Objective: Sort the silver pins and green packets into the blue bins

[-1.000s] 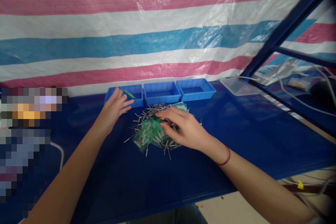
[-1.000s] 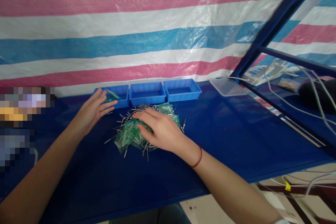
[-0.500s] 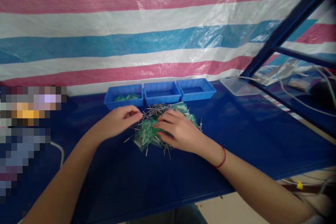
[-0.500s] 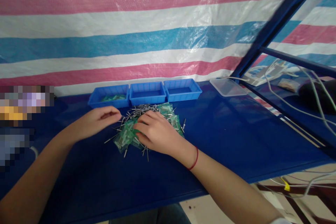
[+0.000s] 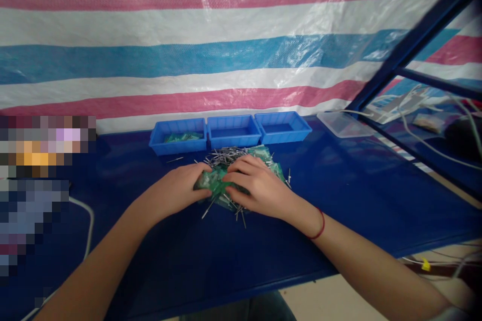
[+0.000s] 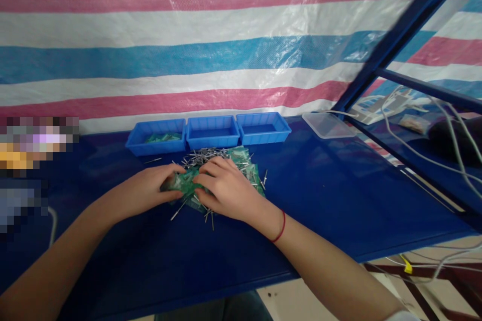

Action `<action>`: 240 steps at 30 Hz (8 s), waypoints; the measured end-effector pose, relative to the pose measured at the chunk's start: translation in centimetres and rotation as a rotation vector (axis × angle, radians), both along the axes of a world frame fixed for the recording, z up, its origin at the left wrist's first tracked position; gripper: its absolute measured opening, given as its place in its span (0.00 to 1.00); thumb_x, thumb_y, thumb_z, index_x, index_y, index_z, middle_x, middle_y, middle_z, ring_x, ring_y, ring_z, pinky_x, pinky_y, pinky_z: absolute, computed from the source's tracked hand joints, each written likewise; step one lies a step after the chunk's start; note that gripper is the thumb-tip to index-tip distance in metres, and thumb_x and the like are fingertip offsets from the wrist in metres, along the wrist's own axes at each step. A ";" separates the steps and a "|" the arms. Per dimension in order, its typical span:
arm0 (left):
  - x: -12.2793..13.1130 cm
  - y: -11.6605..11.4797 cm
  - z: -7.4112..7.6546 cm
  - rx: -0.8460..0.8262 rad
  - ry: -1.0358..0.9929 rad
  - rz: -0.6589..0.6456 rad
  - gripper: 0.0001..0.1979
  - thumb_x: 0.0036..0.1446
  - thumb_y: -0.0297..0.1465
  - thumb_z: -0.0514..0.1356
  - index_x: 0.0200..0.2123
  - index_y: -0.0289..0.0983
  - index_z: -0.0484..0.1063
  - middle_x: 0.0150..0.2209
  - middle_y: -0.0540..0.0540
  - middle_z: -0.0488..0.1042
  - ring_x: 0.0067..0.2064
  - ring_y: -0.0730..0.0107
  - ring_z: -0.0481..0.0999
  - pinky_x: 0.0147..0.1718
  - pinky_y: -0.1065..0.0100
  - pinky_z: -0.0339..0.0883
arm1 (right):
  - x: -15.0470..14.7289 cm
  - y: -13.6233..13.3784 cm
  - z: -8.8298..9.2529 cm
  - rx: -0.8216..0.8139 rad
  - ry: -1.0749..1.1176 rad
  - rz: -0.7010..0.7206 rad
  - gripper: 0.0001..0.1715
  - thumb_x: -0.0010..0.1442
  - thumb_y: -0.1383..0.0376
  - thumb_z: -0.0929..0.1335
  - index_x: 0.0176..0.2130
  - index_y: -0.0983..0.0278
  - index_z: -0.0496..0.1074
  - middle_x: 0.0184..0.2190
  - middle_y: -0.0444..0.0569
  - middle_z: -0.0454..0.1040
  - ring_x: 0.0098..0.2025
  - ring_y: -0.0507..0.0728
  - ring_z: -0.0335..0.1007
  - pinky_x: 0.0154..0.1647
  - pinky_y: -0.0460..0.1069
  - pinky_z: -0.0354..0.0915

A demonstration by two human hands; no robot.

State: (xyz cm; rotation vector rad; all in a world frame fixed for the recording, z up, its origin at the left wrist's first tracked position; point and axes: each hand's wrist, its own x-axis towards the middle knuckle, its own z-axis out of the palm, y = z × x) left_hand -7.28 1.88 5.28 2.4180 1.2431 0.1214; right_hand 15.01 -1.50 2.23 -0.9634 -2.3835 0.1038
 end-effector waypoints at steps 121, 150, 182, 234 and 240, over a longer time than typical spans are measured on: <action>2.9 -0.6 -1.9 0.457 -0.620 0.025 0.05 0.60 0.31 0.59 0.39 0.40 0.75 0.44 0.45 0.72 0.48 0.63 0.71 0.49 0.59 0.64 | -0.5 -0.2 1.1 -1.013 1.019 -0.051 0.20 0.63 0.47 0.60 0.43 0.60 0.60 0.24 0.42 0.72 0.19 0.50 0.67 0.16 0.43 0.54; -3.2 6.4 -0.5 0.518 -0.170 0.472 0.18 0.61 0.40 0.55 0.51 0.41 0.68 0.42 0.42 0.77 0.45 0.53 0.74 0.44 0.54 0.64 | -1.0 -0.1 -0.3 -0.649 0.960 -0.099 0.13 0.61 0.59 0.65 0.45 0.60 0.60 0.35 0.43 0.65 0.27 0.48 0.64 0.23 0.44 0.60; 0.6 -0.1 -0.2 0.189 0.061 -0.156 0.11 0.55 0.28 0.55 0.41 0.37 0.74 0.38 0.44 0.74 0.38 0.62 0.76 0.40 0.64 0.68 | 0.4 -0.2 0.1 -0.118 -0.082 -0.037 0.17 0.57 0.59 0.70 0.46 0.63 0.74 0.40 0.53 0.71 0.46 0.61 0.61 0.48 0.56 0.60; 2.9 -0.3 -0.4 -0.228 -0.993 0.318 0.16 0.57 0.36 0.60 0.47 0.40 0.61 0.23 0.56 0.66 0.23 0.77 0.67 0.24 0.75 0.61 | 0.4 -0.5 0.8 0.133 0.464 -0.066 0.23 0.61 0.72 0.65 0.55 0.60 0.68 0.54 0.55 0.68 0.51 0.58 0.70 0.46 0.53 0.71; -2.1 4.8 -1.1 0.404 -0.841 0.614 0.16 0.54 0.40 0.61 0.43 0.40 0.62 0.23 0.55 0.68 0.25 0.72 0.69 0.26 0.71 0.61 | 0.2 -0.5 1.0 0.030 0.577 -0.122 0.24 0.60 0.70 0.65 0.55 0.58 0.63 0.48 0.52 0.67 0.34 0.51 0.70 0.28 0.48 0.70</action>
